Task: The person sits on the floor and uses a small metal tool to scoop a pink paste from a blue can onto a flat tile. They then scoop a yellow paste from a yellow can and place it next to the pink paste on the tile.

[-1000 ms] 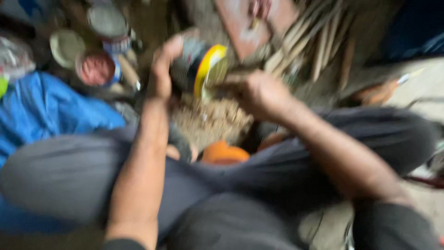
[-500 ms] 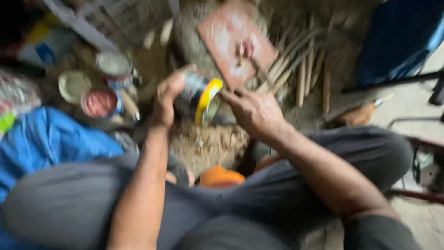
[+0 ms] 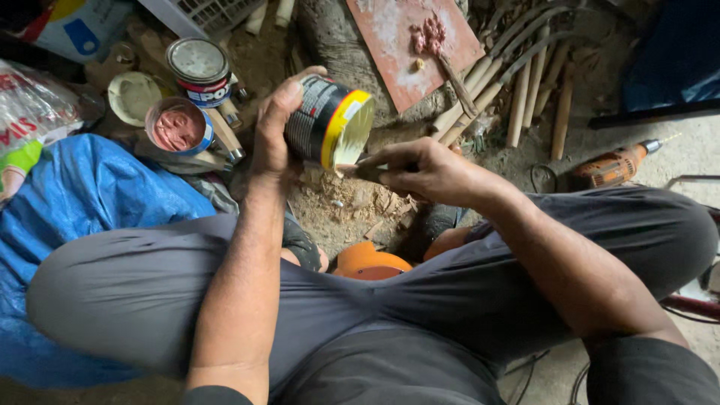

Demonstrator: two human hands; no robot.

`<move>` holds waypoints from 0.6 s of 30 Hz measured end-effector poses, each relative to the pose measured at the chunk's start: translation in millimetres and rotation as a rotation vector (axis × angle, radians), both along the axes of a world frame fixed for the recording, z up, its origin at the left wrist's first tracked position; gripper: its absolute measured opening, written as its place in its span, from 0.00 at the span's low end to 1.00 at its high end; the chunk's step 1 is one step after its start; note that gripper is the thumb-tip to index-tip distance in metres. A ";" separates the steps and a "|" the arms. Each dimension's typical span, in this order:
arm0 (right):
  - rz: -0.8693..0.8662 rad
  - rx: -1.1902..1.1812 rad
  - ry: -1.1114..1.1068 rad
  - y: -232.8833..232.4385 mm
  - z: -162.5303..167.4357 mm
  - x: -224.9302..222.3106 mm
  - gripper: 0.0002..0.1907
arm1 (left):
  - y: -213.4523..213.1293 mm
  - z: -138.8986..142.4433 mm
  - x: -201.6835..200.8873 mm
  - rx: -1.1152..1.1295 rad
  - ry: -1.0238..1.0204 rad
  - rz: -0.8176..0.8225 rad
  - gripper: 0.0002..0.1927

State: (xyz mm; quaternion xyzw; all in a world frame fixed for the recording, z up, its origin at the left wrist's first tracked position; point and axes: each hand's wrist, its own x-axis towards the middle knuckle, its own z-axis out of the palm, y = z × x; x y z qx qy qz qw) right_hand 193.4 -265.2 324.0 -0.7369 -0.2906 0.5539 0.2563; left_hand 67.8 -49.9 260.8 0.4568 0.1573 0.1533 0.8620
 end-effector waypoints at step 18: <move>0.268 0.431 -1.011 -13.3 -8.7 0.5 0.19 | 6.3 -36.5 3.9 0.166 0.101 0.036 0.30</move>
